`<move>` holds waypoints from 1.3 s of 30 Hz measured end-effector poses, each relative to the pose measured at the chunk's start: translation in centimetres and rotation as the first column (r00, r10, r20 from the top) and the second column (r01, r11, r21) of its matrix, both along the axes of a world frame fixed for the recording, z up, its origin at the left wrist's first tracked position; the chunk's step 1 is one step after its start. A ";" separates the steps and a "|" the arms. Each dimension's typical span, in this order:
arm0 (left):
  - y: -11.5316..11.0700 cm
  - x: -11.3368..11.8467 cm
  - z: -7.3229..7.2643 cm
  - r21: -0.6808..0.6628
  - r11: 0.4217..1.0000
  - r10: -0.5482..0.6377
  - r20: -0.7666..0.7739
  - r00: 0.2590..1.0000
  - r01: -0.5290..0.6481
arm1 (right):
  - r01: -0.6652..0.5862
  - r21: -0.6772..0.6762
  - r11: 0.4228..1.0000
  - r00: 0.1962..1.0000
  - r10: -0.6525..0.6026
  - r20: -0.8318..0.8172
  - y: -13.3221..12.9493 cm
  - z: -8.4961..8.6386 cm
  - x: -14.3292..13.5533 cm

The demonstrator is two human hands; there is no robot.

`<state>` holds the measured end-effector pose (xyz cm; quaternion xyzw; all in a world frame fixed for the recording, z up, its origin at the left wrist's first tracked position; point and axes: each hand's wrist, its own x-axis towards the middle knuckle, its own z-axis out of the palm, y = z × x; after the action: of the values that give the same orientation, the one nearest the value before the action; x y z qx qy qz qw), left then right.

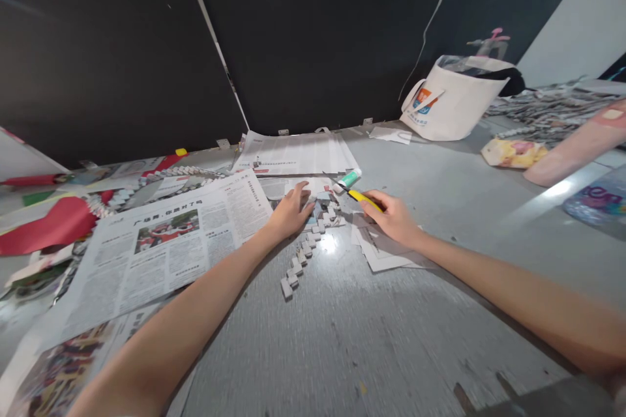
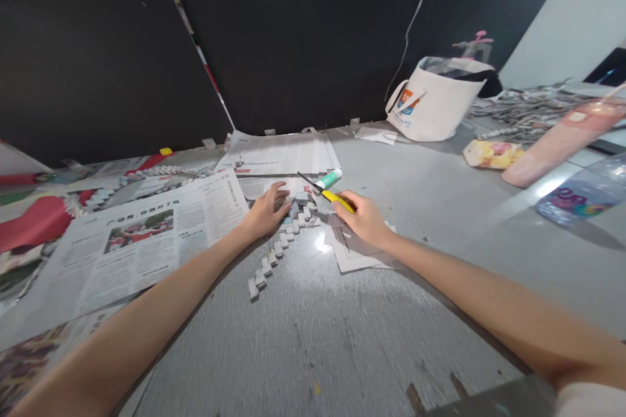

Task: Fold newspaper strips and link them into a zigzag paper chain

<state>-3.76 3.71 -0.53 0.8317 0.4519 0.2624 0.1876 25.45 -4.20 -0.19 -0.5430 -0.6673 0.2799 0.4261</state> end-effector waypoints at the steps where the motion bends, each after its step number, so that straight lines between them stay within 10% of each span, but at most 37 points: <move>1: 0.1 0.0 -0.1 0.010 1.000 -0.006 0.000 1.000 0.006 | -0.001 -0.002 1.000 1.000 0.001 -0.001 0.0 -0.1 0.0; 20: 0.2 -0.3 0.0 0.133 0.985 0.087 0.133 0.987 -0.105 | -0.022 0.004 1.000 0.999 0.022 0.036 -0.5 0.6 -0.2; 39: 0.0 -0.2 0.7 -0.042 0.985 -0.156 0.167 0.973 0.165 | -0.024 0.000 1.000 0.999 0.024 0.046 -0.4 0.8 -0.3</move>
<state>-3.92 3.75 0.13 0.8357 0.3733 0.3010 0.2676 25.18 -4.62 0.60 -0.5411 -0.6834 0.2725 0.4074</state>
